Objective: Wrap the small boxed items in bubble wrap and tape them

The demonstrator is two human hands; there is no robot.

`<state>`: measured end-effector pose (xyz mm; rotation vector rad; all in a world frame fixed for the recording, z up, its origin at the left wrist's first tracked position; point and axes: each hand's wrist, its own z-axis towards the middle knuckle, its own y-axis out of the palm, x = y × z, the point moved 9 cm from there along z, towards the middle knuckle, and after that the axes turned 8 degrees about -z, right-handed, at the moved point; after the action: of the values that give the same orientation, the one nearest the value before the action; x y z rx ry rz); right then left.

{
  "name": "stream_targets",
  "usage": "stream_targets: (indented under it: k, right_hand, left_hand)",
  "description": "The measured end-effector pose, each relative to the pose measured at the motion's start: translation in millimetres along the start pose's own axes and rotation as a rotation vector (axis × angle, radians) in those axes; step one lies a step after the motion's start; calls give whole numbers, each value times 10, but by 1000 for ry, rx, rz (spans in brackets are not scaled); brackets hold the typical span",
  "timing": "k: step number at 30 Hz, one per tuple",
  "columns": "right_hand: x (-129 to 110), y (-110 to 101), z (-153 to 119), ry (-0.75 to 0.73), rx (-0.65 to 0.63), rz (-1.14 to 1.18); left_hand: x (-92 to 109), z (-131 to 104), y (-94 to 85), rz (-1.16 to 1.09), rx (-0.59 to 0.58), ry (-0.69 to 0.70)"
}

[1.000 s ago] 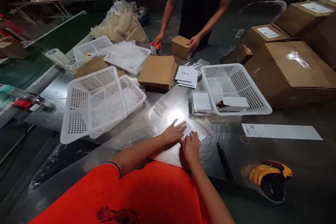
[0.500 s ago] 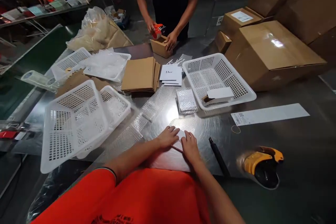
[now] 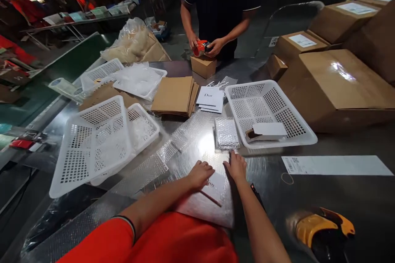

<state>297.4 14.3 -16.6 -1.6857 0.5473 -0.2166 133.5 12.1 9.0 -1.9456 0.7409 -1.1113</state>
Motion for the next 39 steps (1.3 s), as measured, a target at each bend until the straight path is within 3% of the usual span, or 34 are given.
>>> stream_targets:
  k: [3,7,11,17,19,24,31,39]
  right_hand:
    - [-131,-54,-11,-127,37,-22]
    - [-259,-160,-138,-270,100,189]
    - [-354,-75,-531,-368,-5,276]
    - [-208,74,-948,-183,-63,601]
    - [-193,112,-986,-172,-75,663]
    - [-352,70,-1082,-386,-87,459]
    - [-613,32,-1334,-579,-31,96]
    - [-783,230,-1533,-532,103,-102]
  left_hand:
    - [54,-87,44,-6,14,5]
    - [81,-119,44,0,10,-23]
    - [75,-136,51,-17,77,-47]
    - [-128,-338,4,-41,376,-306]
    - [-86,-340,-51,24,423,-297]
    - [138,-224,-94,160,351,-64]
    - [59,-285,114,73,251,73]
    - [80,-322,192,91,314,131]
